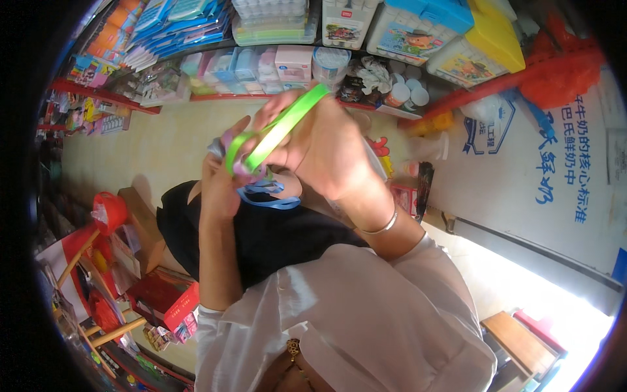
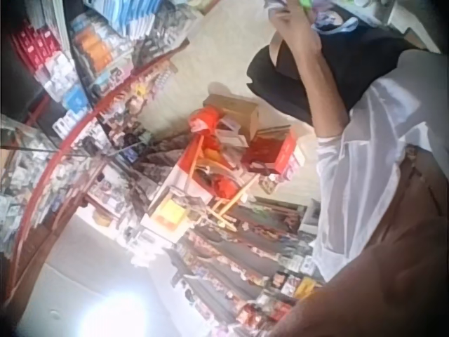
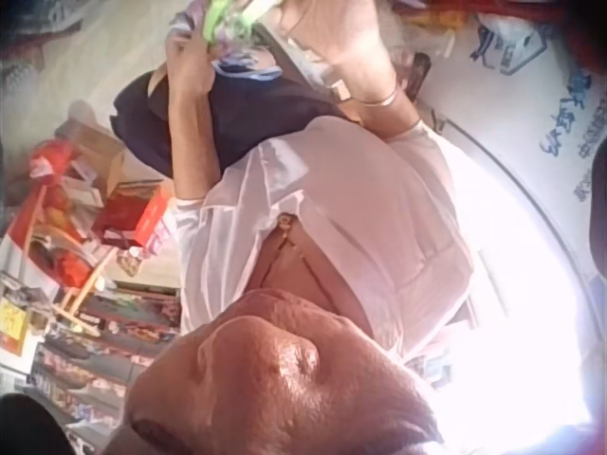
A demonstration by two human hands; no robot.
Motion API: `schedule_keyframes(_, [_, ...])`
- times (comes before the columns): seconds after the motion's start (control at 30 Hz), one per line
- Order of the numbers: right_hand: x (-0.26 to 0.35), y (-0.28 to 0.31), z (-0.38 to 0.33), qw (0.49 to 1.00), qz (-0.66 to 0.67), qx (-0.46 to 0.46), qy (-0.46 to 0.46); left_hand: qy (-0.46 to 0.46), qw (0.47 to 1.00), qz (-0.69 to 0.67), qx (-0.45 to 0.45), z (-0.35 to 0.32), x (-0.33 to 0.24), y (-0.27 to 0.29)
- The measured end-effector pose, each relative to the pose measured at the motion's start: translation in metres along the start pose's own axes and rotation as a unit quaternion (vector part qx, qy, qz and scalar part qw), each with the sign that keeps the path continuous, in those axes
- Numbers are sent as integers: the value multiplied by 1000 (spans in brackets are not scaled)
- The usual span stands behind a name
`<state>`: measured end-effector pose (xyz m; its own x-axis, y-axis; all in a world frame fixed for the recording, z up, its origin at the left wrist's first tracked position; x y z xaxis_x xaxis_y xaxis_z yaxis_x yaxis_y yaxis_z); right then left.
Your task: The person sits on the floor and assembles keychains by attaching small charms to colorful lanyards. They open a small plastic container, select charms, and clip them onto the lanyards one by one.
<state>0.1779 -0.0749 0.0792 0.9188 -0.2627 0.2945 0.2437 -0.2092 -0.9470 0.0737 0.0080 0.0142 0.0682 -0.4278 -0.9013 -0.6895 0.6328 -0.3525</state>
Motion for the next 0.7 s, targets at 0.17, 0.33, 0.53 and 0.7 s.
schedule_keyframes(0.17, [37, -9, 3, 982, 166, 90, 21, -7, 1000, 2, 5, 0, -9, 1])
schedule_keyframes(0.33, [47, -6, 7, 987, 136, 58, 61, -4, 997, 70, 39, -7, -8, -15])
schedule_keyframes(0.53, [23, 5, 19, 990, 126, 2, 62, 9, 998, 57, 33, -7, -6, -8])
schedule_keyframes(0.7, [3, -9, 13, 991, 121, 48, 19, 10, 999, 23, -26, -1, -2, 6])
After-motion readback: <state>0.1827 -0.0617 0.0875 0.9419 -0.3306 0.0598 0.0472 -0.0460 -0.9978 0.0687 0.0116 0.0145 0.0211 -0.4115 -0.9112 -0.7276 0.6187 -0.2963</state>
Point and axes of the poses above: each hand's wrist, its own z-axis towards the middle knuckle, its own y-axis out of the back of the hand, x = y × z, the point moved 10 cm from there along z, towards the middle knuckle, and after that the axes turned 1 degree about -y, right-handed, at the moved point
